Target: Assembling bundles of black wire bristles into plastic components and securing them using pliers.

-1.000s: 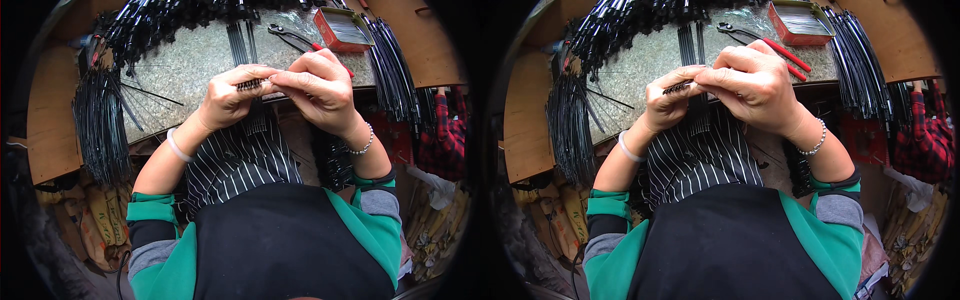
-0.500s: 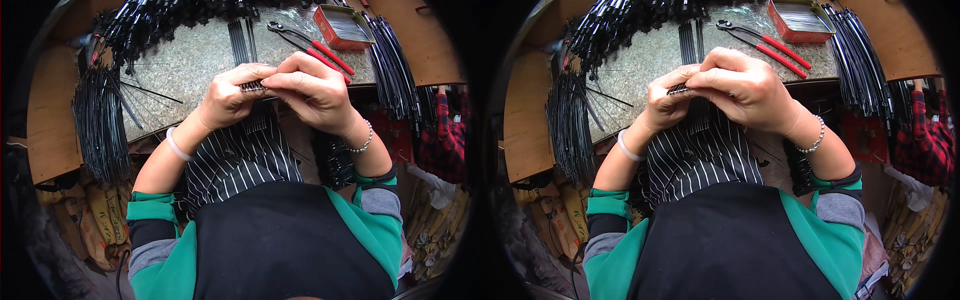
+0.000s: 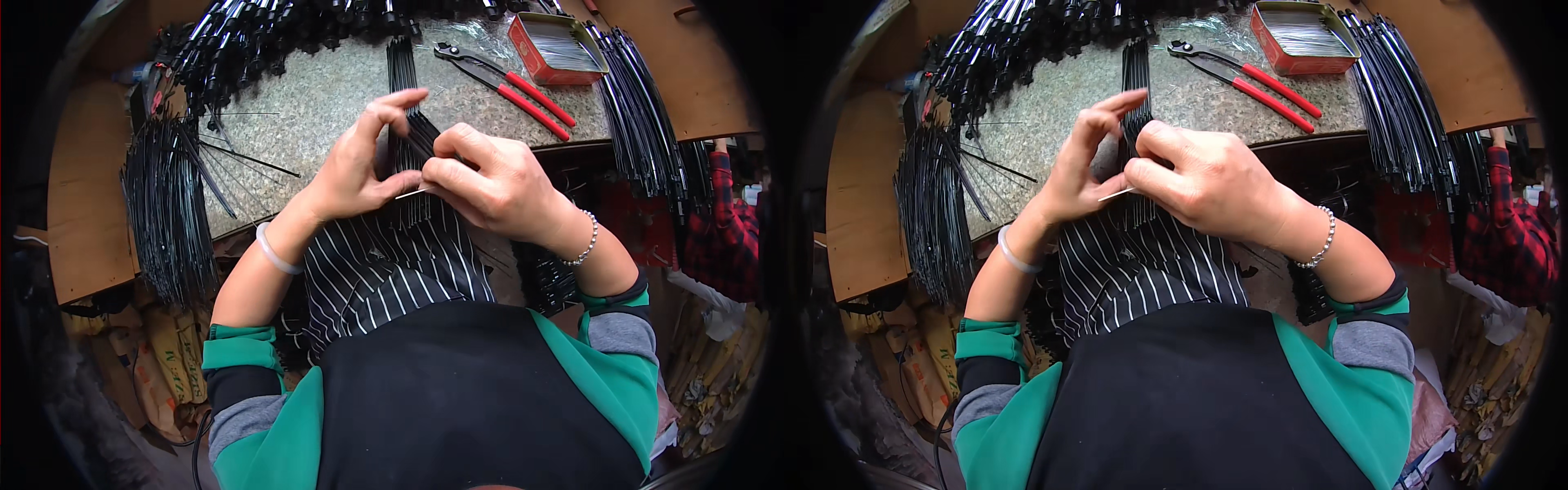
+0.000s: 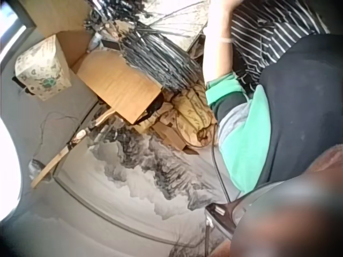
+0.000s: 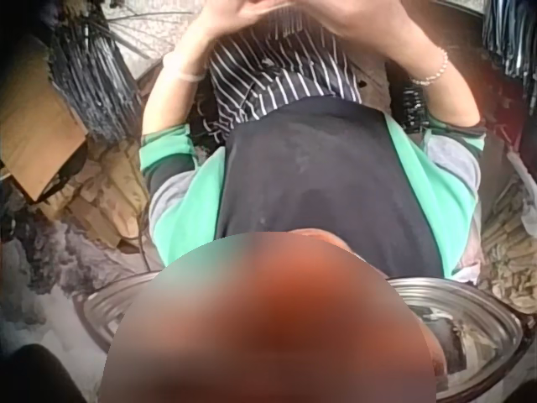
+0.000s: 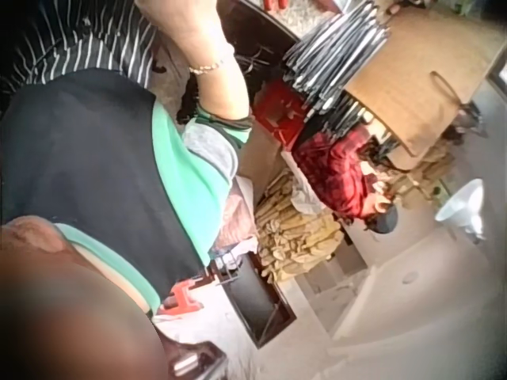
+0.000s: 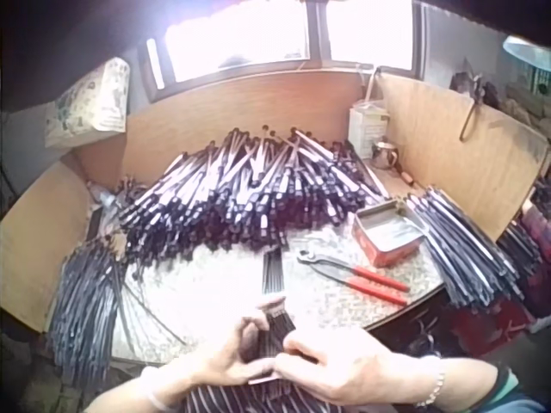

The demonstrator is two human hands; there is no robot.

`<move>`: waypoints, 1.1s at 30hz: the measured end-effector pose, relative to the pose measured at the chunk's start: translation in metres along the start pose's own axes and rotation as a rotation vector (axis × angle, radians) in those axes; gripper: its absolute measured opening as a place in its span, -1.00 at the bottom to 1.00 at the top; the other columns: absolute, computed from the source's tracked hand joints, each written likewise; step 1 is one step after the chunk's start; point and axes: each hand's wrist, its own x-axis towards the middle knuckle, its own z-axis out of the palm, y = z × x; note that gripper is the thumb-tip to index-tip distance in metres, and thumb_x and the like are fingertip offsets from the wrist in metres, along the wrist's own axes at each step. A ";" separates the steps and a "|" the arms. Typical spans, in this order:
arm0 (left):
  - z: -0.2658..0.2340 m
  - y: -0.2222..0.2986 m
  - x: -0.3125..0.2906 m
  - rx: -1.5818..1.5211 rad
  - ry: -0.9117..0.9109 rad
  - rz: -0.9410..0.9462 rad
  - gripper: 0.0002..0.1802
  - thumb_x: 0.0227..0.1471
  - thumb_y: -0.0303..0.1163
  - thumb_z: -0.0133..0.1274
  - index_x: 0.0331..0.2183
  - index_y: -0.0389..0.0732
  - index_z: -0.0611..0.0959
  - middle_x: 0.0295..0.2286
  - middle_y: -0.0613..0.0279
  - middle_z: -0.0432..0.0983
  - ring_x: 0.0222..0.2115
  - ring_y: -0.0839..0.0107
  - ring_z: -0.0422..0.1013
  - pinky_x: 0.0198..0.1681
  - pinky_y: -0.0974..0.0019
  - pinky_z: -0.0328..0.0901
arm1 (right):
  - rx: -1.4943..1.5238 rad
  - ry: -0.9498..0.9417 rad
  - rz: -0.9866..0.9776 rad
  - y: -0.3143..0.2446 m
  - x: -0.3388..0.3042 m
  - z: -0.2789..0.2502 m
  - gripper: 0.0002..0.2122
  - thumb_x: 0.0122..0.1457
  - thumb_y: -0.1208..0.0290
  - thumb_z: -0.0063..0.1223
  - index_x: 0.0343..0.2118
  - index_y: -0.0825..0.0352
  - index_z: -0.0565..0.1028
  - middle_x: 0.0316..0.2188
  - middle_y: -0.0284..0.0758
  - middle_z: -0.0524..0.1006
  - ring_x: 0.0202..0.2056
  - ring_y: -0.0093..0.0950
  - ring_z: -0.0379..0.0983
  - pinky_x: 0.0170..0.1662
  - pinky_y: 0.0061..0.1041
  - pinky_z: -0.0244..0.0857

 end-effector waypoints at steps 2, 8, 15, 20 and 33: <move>0.002 0.001 0.008 0.175 -0.032 -0.081 -0.54 -0.24 -0.59 0.07 -0.18 -0.23 0.39 0.01 0.00 0.22 0.10 0.14 0.11 0.13 0.04 0.05 | 0.074 -0.024 -0.019 -0.004 0.003 0.001 -0.83 -0.11 0.45 0.20 -0.46 0.33 0.44 -0.47 -0.33 0.34 -0.53 -0.44 0.39 -0.54 -0.53 0.29; -0.002 0.003 -0.007 0.577 -0.355 -0.022 -0.13 -0.29 -0.07 0.20 0.03 -0.24 0.24 0.01 -0.04 0.17 0.13 0.03 0.02 0.18 -0.07 -0.11 | -0.124 0.126 0.488 0.089 0.004 -0.052 -0.89 -0.03 0.49 0.13 -0.45 0.42 0.52 -0.53 -0.24 0.49 -0.45 -0.39 0.43 -0.35 -0.54 0.31; 0.005 0.041 -0.007 0.773 -0.653 -0.077 0.45 -0.78 0.09 0.34 0.18 -0.17 -0.02 0.15 -0.12 -0.12 0.12 -0.27 -0.10 0.15 -0.17 -0.11 | -0.358 -0.163 0.564 0.195 -0.019 -0.083 -0.87 -0.03 0.46 0.11 -0.46 0.41 0.52 -0.48 -0.22 0.48 -0.41 -0.32 0.42 -0.27 -0.44 0.29; 0.030 0.025 -0.028 0.818 -0.325 -0.034 0.06 -0.53 -0.30 0.32 0.12 -0.05 0.22 0.13 0.10 0.06 0.12 -0.15 -0.02 0.11 -0.23 -0.07 | -0.442 -0.072 0.475 0.186 -0.018 -0.081 -0.90 0.03 0.47 0.03 -0.44 0.40 0.46 -0.47 -0.19 0.48 -0.41 -0.28 0.42 -0.28 -0.38 0.29; 0.036 0.049 -0.049 0.357 0.002 0.255 -0.27 -0.24 -0.26 0.24 -0.02 -0.28 0.34 -0.11 -0.08 0.38 -0.01 -0.03 0.27 0.08 -0.09 0.06 | 0.087 0.324 0.452 0.033 -0.062 -0.004 -0.96 0.03 0.62 0.05 -0.42 0.38 0.48 -0.56 -0.33 0.38 -0.55 -0.57 0.30 -0.49 -0.64 0.19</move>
